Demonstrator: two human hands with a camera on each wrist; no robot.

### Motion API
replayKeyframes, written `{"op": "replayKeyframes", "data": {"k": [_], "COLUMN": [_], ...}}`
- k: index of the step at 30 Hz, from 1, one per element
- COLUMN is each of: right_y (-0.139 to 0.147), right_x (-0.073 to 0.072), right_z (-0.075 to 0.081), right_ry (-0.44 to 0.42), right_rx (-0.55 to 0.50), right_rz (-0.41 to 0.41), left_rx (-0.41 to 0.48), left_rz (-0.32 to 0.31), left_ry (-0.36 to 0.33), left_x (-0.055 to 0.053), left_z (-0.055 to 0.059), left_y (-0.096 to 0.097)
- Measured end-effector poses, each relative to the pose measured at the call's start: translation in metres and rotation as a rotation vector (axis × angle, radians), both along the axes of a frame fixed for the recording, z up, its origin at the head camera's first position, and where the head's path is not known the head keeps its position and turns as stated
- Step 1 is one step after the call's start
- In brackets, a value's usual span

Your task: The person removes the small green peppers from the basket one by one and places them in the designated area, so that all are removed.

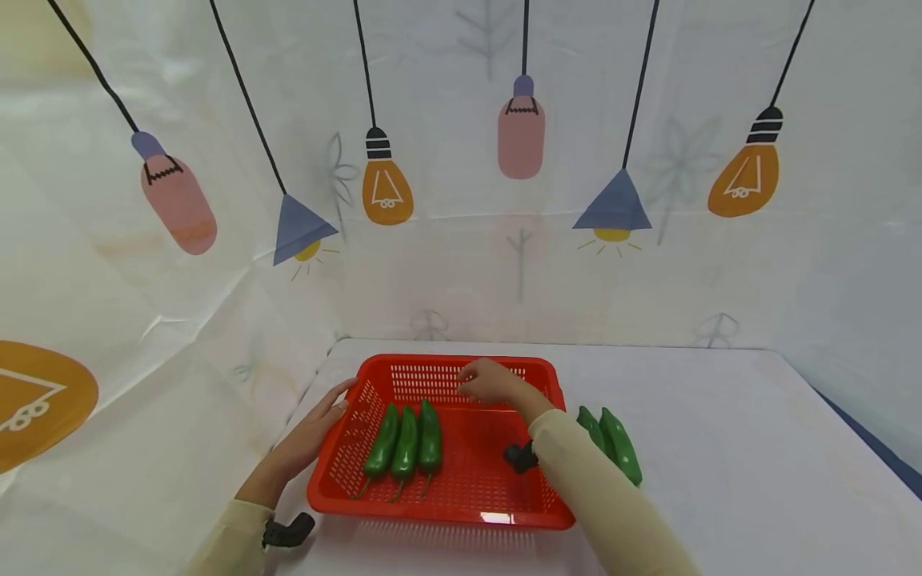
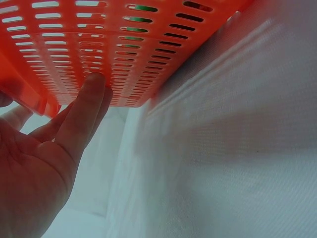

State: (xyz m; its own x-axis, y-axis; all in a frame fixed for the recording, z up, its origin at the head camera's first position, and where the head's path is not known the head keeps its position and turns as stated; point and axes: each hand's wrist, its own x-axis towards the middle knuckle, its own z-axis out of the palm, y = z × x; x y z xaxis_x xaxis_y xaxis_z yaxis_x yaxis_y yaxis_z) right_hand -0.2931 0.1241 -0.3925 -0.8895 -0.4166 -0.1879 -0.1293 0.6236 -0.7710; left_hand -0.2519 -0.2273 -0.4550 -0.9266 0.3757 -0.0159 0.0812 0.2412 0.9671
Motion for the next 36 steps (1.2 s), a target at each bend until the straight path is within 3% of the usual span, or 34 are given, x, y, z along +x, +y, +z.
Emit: {"op": "replayKeyframes", "data": {"k": [8, 17, 30, 36], "right_y": [-0.012, -0.024, -0.04, -0.047], "right_x": [-0.003, -0.004, -0.007, -0.006], "right_z": [-0.008, -0.018, -0.028, -0.03], "right_ry": [-0.015, -0.018, 0.036, 0.04], "right_rx": [0.055, 0.096, 0.222, 0.249], "right_rz": [-0.003, 0.012, 0.098, 0.091], "left_rx": [0.007, 0.02, 0.024, 0.042], "left_rz": [0.014, -0.015, -0.02, -0.052], "left_ry": [-0.01, 0.004, 0.009, 0.002], "left_x": [-0.001, -0.002, -0.002, -0.003], "left_z": [-0.002, -0.001, -0.001, -0.002], "left_y": [0.0, -0.001, -0.001, -0.002]}}
